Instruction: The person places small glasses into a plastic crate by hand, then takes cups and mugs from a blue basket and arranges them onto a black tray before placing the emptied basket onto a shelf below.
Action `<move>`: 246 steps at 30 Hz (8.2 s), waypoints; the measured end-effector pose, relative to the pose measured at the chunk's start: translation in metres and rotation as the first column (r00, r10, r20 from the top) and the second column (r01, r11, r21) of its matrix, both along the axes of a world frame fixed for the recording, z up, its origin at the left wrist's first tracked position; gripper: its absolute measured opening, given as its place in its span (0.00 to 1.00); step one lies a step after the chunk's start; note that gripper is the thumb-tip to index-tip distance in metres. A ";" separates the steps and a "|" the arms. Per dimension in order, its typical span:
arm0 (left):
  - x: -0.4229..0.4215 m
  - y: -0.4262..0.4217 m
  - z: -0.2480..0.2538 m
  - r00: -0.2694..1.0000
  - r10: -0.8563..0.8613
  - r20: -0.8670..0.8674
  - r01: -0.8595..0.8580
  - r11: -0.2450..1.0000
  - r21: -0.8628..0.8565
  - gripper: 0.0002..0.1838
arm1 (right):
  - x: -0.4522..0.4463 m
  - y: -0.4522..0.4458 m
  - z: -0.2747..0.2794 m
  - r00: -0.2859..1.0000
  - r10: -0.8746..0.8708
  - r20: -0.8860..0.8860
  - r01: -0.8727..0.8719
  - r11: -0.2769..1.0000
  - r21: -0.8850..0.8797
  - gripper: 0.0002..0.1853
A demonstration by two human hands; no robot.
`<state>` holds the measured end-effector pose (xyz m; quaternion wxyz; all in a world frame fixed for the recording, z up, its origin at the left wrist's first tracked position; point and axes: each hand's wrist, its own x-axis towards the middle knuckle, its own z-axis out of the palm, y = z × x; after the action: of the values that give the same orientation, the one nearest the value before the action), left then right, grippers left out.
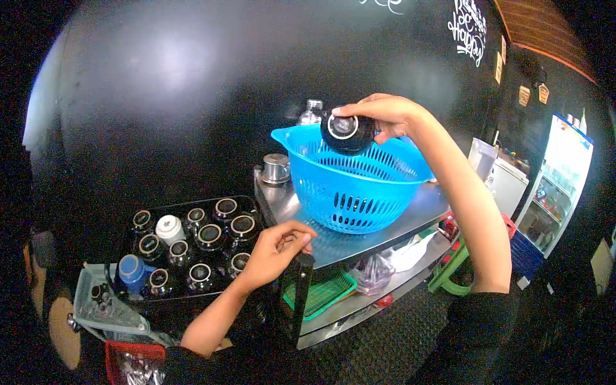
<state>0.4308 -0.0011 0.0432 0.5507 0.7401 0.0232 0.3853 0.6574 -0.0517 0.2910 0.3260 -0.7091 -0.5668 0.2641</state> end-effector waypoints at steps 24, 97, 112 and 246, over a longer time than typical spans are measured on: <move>-0.364 0.002 0.108 0.593 0.805 0.003 -0.682 0.500 0.533 0.10 | -0.348 0.096 -0.058 0.531 0.838 -0.124 -0.844 0.510 -0.167 0.31; -0.250 0.043 0.023 0.555 0.794 0.248 -0.824 0.485 0.293 0.20 | -0.263 0.006 -0.085 0.734 -0.076 0.675 -0.554 0.508 0.659 0.14; -0.024 -0.036 -0.024 0.925 0.239 0.296 -0.357 0.815 0.457 0.13 | 0.038 0.035 -0.066 0.759 0.575 0.306 -0.205 0.657 -0.726 0.40; -0.283 0.024 0.023 0.269 0.901 0.340 -0.951 0.192 0.244 0.22 | -0.341 0.026 -0.169 0.823 0.206 0.529 -0.469 0.771 0.431 0.21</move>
<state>0.1481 0.0233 0.0662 0.0413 0.6456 0.3508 0.6770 0.3160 -0.0255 0.1217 0.3177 -0.5105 -0.7987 -0.0244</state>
